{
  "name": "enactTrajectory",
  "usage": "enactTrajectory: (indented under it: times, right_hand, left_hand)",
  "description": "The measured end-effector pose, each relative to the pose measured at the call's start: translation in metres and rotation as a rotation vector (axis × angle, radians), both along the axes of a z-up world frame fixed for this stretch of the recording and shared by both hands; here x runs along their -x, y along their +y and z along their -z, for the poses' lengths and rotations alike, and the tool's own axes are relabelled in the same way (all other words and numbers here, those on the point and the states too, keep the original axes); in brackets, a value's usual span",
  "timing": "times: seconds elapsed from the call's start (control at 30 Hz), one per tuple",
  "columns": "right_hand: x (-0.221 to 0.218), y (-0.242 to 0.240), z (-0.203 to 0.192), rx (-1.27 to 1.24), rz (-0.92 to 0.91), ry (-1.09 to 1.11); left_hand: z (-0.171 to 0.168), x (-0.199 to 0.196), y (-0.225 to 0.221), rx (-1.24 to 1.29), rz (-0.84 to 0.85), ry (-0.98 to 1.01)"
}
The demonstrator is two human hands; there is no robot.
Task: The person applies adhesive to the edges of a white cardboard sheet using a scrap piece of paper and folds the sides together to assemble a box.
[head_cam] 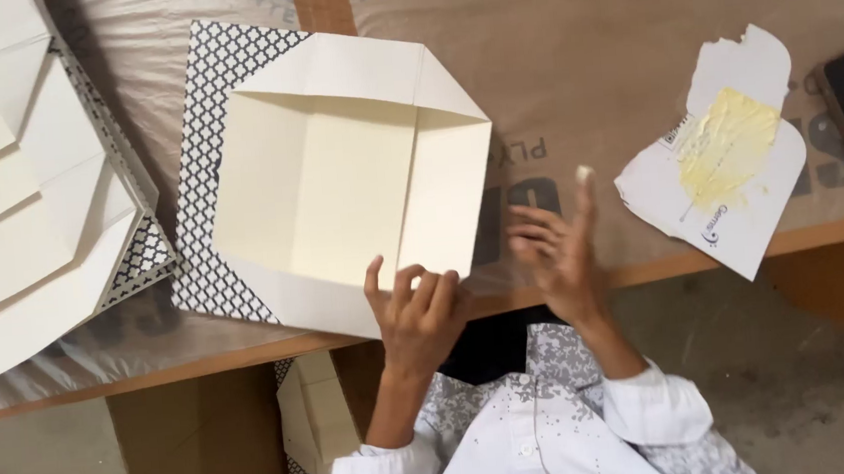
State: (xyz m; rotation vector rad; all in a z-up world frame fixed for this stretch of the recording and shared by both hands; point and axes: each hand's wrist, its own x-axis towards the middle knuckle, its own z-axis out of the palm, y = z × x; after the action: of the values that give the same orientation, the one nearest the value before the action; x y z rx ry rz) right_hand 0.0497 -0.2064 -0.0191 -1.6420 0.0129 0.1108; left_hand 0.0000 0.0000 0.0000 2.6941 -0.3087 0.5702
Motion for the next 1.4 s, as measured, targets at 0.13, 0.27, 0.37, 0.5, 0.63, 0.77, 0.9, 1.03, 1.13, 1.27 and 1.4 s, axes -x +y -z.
enactTrajectory:
  times: [0.13,0.27,0.37,0.5,0.63,0.77,0.9,1.03,1.13,1.27,1.4]
  right_hand:
    - [-0.018,0.04,-0.006,-0.135,-0.034,-0.148]
    - [-0.026,0.043,-0.02,-0.02,0.029,-0.11]
    - [-0.017,0.03,-0.015,-0.048,0.043,-0.165]
    - [-0.009,0.011,-0.043,0.02,0.076,0.208]
    - [-0.013,-0.046,-0.034,0.324,0.122,-0.102]
    - [-0.032,-0.135,-0.011,0.828,0.429,-0.184]
    - [-0.042,-0.206,0.008,1.16,0.381,-0.291]
    - [-0.054,-0.222,0.007,1.15,0.394,-0.19]
    - [-0.059,-0.228,0.014,1.3,0.405,-0.212]
    - [-0.064,-0.229,0.023,1.277,0.416,-0.202]
    - [-0.066,-0.228,0.03,1.243,0.416,-0.212]
  left_hand:
    - [-0.01,0.029,-0.031,0.113,0.023,-0.247]
    - [0.044,0.1,-0.047,0.552,-0.164,0.11]
    - [0.063,0.109,-0.05,1.08,-0.235,0.709]
    - [-0.013,0.04,-0.067,2.083,-0.209,0.755]
    - [0.03,0.031,-0.059,2.196,-0.363,0.645]
    - [0.076,0.029,-0.055,2.017,-0.479,0.536]
    - [0.081,0.029,-0.056,1.897,-0.504,0.482]
    - [0.075,0.022,-0.057,1.922,-0.543,0.463]
    - [0.071,0.019,-0.059,1.924,-0.547,0.436]
    - [0.067,0.016,-0.06,1.908,-0.529,0.452]
    - [0.068,0.015,-0.059,1.913,-0.5,0.466]
